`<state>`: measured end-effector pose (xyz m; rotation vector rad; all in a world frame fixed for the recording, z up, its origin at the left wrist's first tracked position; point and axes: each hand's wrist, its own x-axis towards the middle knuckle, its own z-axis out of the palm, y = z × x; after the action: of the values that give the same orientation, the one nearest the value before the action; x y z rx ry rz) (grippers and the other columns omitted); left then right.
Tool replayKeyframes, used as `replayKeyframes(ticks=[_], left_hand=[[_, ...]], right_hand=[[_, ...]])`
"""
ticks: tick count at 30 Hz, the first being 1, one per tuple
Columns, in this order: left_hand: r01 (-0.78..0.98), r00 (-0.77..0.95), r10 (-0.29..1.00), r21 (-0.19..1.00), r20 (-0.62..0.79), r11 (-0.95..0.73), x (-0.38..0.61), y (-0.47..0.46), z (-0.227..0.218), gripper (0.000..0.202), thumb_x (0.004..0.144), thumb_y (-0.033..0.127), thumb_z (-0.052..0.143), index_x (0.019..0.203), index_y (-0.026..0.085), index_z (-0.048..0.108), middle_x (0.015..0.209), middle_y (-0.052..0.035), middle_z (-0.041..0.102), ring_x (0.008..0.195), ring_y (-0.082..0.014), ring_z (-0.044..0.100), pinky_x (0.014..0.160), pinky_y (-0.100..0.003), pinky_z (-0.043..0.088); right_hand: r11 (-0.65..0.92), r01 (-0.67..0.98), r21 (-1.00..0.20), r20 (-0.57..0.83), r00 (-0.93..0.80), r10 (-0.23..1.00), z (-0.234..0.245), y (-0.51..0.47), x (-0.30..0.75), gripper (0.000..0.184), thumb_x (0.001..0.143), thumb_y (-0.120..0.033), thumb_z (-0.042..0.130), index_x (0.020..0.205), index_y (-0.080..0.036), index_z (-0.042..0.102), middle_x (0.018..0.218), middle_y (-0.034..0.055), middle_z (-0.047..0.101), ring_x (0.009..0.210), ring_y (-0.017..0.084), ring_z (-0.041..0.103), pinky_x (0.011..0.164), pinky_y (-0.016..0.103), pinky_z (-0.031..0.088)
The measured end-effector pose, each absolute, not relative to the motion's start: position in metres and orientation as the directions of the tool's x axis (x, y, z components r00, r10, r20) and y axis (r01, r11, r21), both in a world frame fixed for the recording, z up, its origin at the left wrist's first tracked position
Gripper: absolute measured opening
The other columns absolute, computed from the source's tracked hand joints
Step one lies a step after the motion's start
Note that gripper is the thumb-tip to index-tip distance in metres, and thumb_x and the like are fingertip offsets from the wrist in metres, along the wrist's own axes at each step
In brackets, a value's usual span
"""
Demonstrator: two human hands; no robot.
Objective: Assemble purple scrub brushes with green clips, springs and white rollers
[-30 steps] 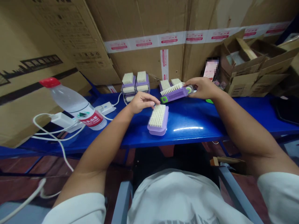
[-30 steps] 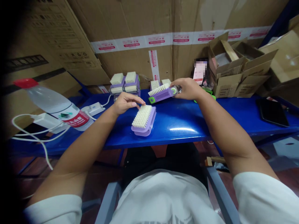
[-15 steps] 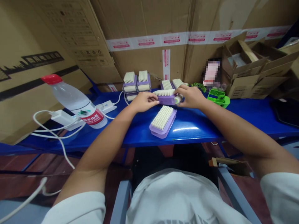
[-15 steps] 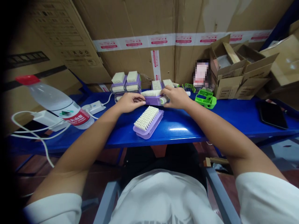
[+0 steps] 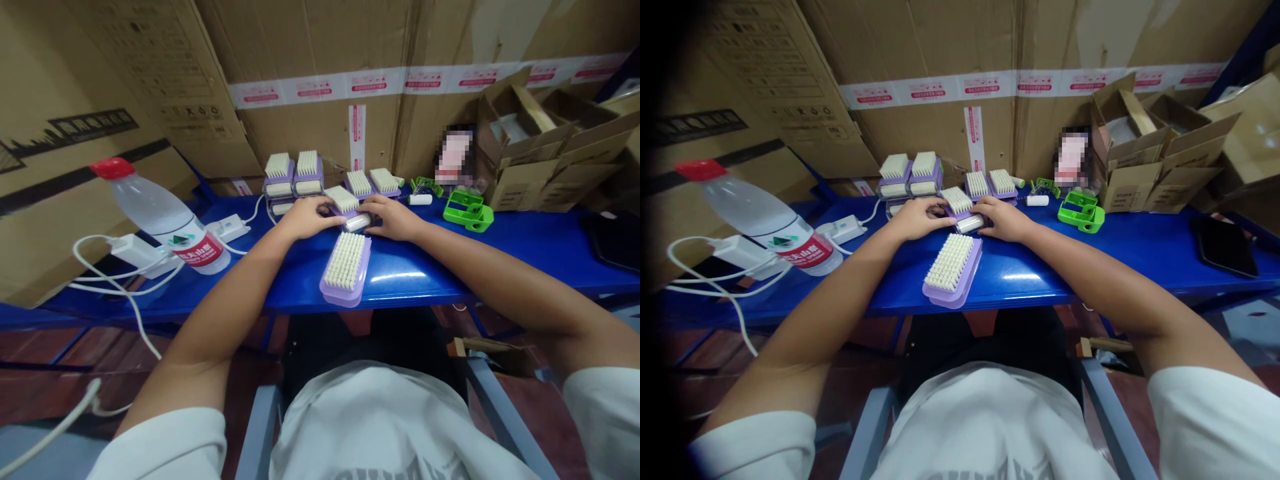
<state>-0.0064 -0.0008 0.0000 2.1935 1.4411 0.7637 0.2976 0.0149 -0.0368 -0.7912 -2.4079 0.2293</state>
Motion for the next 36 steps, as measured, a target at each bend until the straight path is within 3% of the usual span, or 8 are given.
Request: replayKeyframes(ticks=[8, 13, 17, 20, 23, 26, 33, 36], left_hand=[[0.731, 0.418, 0.895, 0.527, 0.154, -0.432, -0.009, -0.001, 0.002, 0.076, 0.073, 0.049, 0.107, 0.139, 0.021, 0.083, 0.138, -0.0136, 0.088, 0.123, -0.0383, 0.086, 0.113, -0.047, 0.066], [0.781, 0.374, 0.905, 0.458, 0.202, -0.425, -0.013, 0.0, 0.006, 0.075, 0.064, 0.047, 0.11, 0.126, 0.021, 0.075, 0.106, -0.0055, 0.087, 0.097, -0.0308, 0.084, 0.093, -0.04, 0.064], [0.772, 0.365, 0.894, 0.452, 0.261, -0.447, -0.013, -0.001, 0.007, 0.054, 0.071, 0.034, 0.101, 0.112, 0.023, 0.069, 0.081, 0.0042, 0.076, 0.078, -0.0228, 0.074, 0.082, -0.034, 0.055], [0.758, 0.421, 0.86, 0.409, 0.287, -0.508, -0.012, -0.002, 0.007, 0.024, 0.083, 0.034, 0.088, 0.087, 0.022, 0.068, 0.072, 0.0028, 0.071, 0.072, -0.0203, 0.068, 0.076, -0.033, 0.049], [0.675, 0.59, 0.78, 0.403, 0.209, -0.618, -0.011, -0.003, 0.005, 0.031, 0.099, 0.042, 0.07, 0.076, 0.022, 0.072, 0.072, -0.0012, 0.075, 0.072, -0.0205, 0.069, 0.075, -0.033, 0.048], [0.602, 0.664, 0.729, 0.459, 0.167, -0.653, -0.011, -0.001, 0.002, 0.034, 0.104, 0.044, 0.063, 0.089, 0.021, 0.084, 0.082, -0.0033, 0.084, 0.077, -0.0218, 0.076, 0.078, -0.034, 0.053], [0.542, 0.676, 0.722, 0.565, 0.146, -0.622, -0.01, 0.001, -0.003, 0.041, 0.106, 0.051, 0.067, 0.119, 0.02, 0.09, 0.116, -0.0089, 0.092, 0.109, -0.0279, 0.086, 0.1, -0.04, 0.066], [0.588, 0.653, 0.751, 0.558, 0.098, -0.585, -0.01, 0.0, -0.003, 0.048, 0.105, 0.051, 0.071, 0.137, 0.019, 0.087, 0.134, -0.012, 0.09, 0.127, -0.0306, 0.085, 0.117, -0.045, 0.064]], right_hand=[[0.746, 0.407, -0.527, 0.39, -0.664, 0.638, -0.04, 0.008, 0.292, 0.035, 0.092, -0.019, 0.084, 0.127, -0.023, 0.078, 0.137, 0.0125, 0.075, 0.105, 0.027, 0.082, 0.099, 0.049, 0.074], [0.806, 0.455, -0.38, 0.342, -0.74, 0.579, -0.036, 0.007, 0.29, 0.011, 0.101, -0.029, 0.077, 0.11, -0.022, 0.078, 0.109, 0.0096, 0.085, 0.102, 0.03, 0.081, 0.1, 0.05, 0.067], [0.866, 0.374, -0.331, 0.317, -0.82, 0.476, -0.035, 0.008, 0.291, 0.031, 0.107, -0.032, 0.069, 0.134, -0.021, 0.079, 0.14, 0.0164, 0.085, 0.128, 0.033, 0.08, 0.114, 0.055, 0.063], [0.854, 0.44, -0.277, 0.371, -0.771, 0.517, -0.031, 0.009, 0.295, 0.03, 0.105, -0.035, 0.07, 0.13, -0.021, 0.081, 0.134, 0.0171, 0.085, 0.126, 0.036, 0.079, 0.113, 0.058, 0.062], [0.756, 0.597, -0.27, 0.478, -0.598, 0.643, -0.026, 0.012, 0.302, 0.024, 0.102, -0.036, 0.07, 0.117, -0.021, 0.081, 0.12, 0.0162, 0.084, 0.115, 0.038, 0.078, 0.107, 0.057, 0.062], [0.594, 0.749, -0.295, 0.534, -0.386, 0.752, -0.025, 0.018, 0.31, 0.022, 0.097, -0.033, 0.072, 0.114, -0.02, 0.076, 0.123, 0.0199, 0.078, 0.117, 0.042, 0.075, 0.108, 0.061, 0.062], [0.369, 0.844, -0.388, 0.45, -0.175, 0.876, -0.038, 0.034, 0.322, 0.098, 0.086, -0.034, 0.084, 0.171, -0.007, 0.044, 0.172, 0.0355, 0.049, 0.166, 0.054, 0.051, 0.141, 0.07, 0.04], [0.34, 0.835, -0.432, 0.332, -0.203, 0.921, -0.043, 0.037, 0.323, 0.11, 0.083, -0.036, 0.085, 0.178, -0.007, 0.036, 0.176, 0.0348, 0.048, 0.168, 0.052, 0.052, 0.144, 0.067, 0.039]])
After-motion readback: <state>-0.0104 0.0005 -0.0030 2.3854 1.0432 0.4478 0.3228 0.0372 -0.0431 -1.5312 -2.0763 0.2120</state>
